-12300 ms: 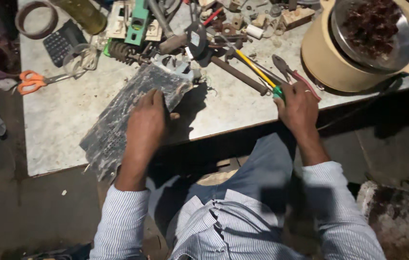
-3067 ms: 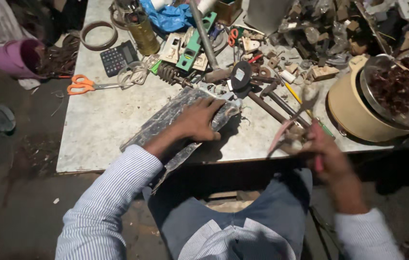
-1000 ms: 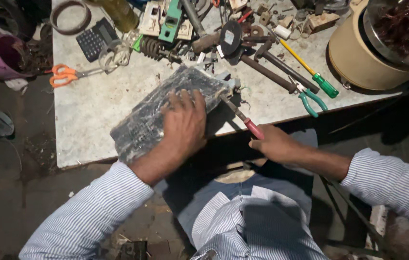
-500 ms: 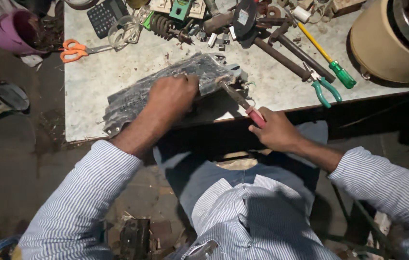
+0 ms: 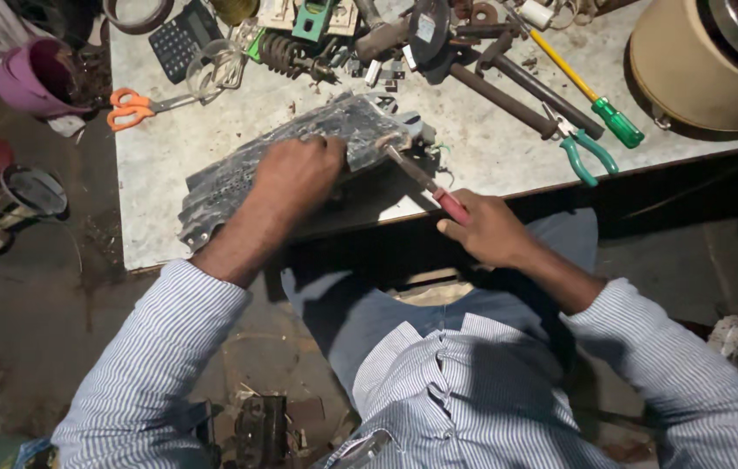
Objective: The person disassembles a metal electronic casing on a cluttered workbench using pliers and a screwdriver. They remove components, pry open sections, and manipulate wires and internal parts throughout the clip.
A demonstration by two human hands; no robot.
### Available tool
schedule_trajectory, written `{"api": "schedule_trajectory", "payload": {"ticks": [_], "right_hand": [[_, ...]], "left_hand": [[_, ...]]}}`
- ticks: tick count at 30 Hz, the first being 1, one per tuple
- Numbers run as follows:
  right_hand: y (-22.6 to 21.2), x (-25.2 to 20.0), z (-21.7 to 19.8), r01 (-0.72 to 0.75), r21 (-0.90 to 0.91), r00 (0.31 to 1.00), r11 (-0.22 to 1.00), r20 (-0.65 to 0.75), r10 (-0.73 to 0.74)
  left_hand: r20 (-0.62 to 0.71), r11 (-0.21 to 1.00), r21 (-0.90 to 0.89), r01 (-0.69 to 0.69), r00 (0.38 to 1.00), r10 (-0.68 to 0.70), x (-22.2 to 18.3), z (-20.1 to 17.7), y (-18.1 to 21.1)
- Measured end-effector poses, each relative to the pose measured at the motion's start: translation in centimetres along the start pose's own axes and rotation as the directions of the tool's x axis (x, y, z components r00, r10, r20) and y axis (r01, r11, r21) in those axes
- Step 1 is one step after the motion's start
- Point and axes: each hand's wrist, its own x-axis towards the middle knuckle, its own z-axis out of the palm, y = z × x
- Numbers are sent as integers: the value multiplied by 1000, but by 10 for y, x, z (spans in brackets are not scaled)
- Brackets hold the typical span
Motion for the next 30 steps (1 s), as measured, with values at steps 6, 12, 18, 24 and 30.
{"api": "schedule_trajectory", "payload": {"ticks": [6, 12, 18, 24, 30], "right_hand": [[-43, -17, -26, -366, 351, 895, 862, 387, 223], [-64, -26, -41, -170, 462, 962, 871, 268, 46], [-97, -7, -72, -189, 113, 930, 976, 339, 141], [-137, 37, -93, -165, 49, 962, 985, 228, 150], [-154, 61, -97, -305, 140, 927, 942, 272, 259]], "left_hand": [[18, 1000, -30, -10, 1000, 11, -3, -32, -7], [190, 987, -150, 57, 981, -28, 3, -70, -36], [205, 955, -271, 120, 977, -65, 19, -70, -81], [139, 951, -295, 92, 989, -52, 37, -60, -111], [171, 944, -301, 135, 981, -86, 36, -72, -113]]}}
